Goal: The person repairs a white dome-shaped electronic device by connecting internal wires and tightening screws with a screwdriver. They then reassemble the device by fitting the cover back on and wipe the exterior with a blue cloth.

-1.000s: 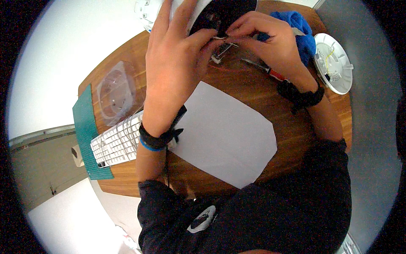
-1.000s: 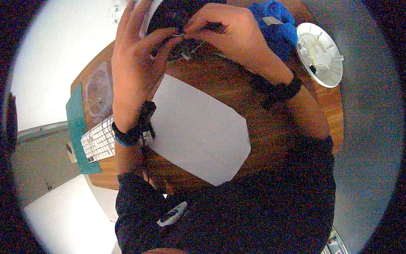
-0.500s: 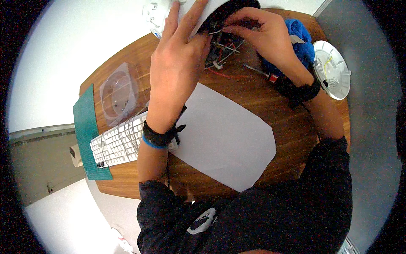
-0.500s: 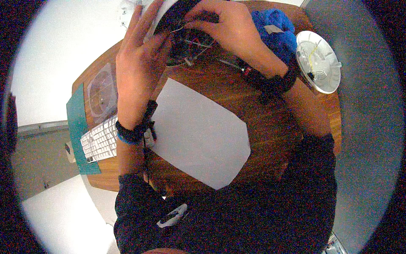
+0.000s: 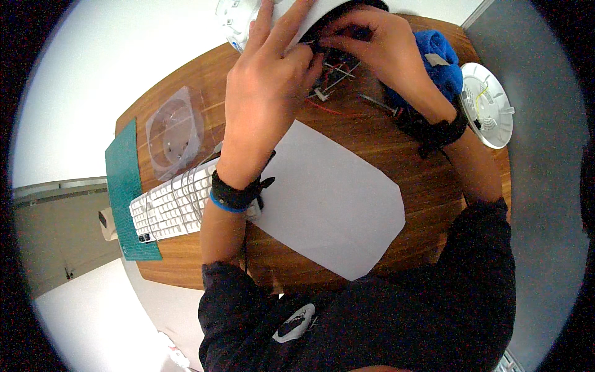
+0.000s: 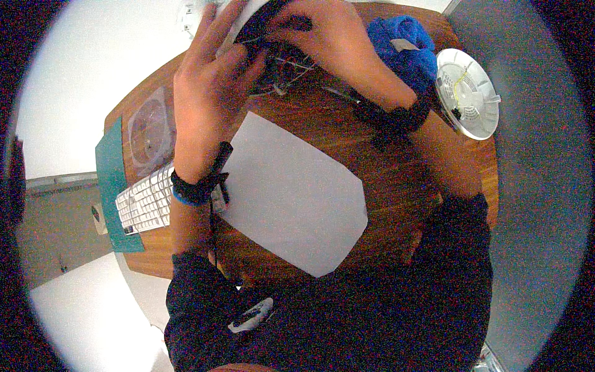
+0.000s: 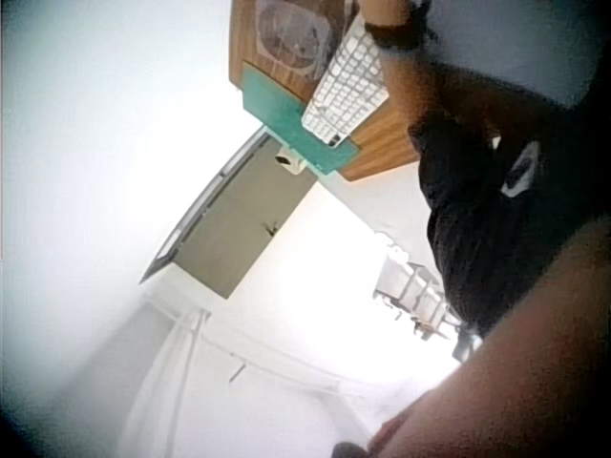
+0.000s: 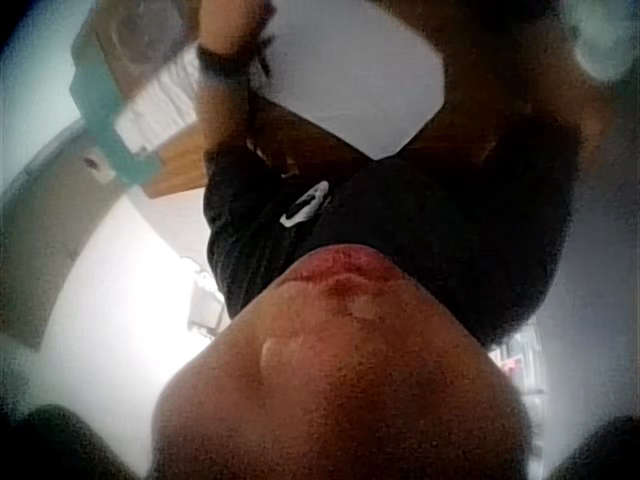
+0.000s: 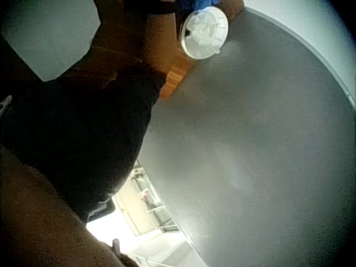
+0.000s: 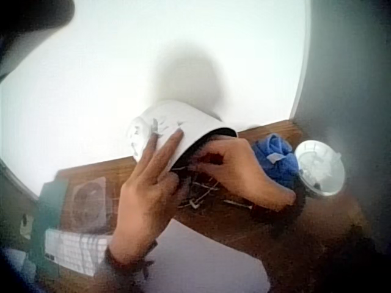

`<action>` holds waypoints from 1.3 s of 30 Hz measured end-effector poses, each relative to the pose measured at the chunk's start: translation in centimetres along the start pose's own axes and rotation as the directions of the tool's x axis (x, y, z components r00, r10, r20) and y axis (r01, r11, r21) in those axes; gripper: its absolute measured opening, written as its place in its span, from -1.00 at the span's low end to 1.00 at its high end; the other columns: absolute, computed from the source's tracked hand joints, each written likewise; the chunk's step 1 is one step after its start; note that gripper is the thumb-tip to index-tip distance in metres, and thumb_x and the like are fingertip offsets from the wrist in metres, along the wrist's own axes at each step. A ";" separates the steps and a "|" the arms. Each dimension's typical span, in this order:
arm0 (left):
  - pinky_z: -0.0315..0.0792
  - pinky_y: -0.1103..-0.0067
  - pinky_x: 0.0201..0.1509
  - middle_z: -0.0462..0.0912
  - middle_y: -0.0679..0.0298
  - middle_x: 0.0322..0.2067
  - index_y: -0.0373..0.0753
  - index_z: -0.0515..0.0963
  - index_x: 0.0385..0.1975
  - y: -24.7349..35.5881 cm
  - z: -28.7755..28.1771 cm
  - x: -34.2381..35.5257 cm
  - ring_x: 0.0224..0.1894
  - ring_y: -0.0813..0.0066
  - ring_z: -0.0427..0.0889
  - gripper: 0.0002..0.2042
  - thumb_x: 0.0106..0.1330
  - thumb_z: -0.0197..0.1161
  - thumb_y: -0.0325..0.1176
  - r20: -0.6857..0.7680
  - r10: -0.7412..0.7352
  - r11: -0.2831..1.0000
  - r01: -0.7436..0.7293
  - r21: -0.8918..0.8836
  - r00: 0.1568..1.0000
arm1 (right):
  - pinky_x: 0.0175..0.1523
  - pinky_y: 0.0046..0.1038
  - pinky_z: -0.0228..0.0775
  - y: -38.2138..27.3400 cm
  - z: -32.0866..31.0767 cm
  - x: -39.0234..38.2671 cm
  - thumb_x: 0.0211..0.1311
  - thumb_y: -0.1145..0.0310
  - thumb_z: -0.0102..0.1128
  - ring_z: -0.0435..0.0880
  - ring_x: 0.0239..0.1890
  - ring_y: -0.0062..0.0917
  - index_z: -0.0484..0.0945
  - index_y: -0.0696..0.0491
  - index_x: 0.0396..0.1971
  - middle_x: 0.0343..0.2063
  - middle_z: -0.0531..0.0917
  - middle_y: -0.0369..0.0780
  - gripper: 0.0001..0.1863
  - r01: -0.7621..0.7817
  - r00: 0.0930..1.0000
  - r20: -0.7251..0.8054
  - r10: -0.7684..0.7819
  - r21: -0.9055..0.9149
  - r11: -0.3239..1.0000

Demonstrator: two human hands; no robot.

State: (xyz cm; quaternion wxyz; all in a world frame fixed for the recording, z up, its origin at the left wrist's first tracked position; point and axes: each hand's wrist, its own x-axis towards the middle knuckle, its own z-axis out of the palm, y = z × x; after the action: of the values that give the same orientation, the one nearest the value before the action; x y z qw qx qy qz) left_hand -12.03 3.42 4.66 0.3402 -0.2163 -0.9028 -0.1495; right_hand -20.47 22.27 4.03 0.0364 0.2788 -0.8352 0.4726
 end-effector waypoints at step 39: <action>0.49 0.18 0.26 0.50 0.08 0.28 -0.21 0.42 0.43 0.1 1.8 0.0 0.23 -0.05 0.55 -0.24 0.12 0.47 -0.49 -0.182 -0.011 0.993 0.033 0.115 0.983 | -0.09 -0.36 0.66 0.7 0.4 -0.2 0.26 0.42 0.44 0.83 -0.21 -0.33 0.74 0.21 -0.13 -0.25 0.80 -0.03 -0.77 0.081 0.996 -0.036 -0.083 -0.058 0.995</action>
State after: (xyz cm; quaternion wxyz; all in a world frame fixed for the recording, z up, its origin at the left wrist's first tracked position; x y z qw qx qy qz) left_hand -12.98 4.30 3.39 0.4313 -0.1715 -0.8777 -0.1191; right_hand -20.59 22.30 3.21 0.0796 0.3026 -0.8352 0.4522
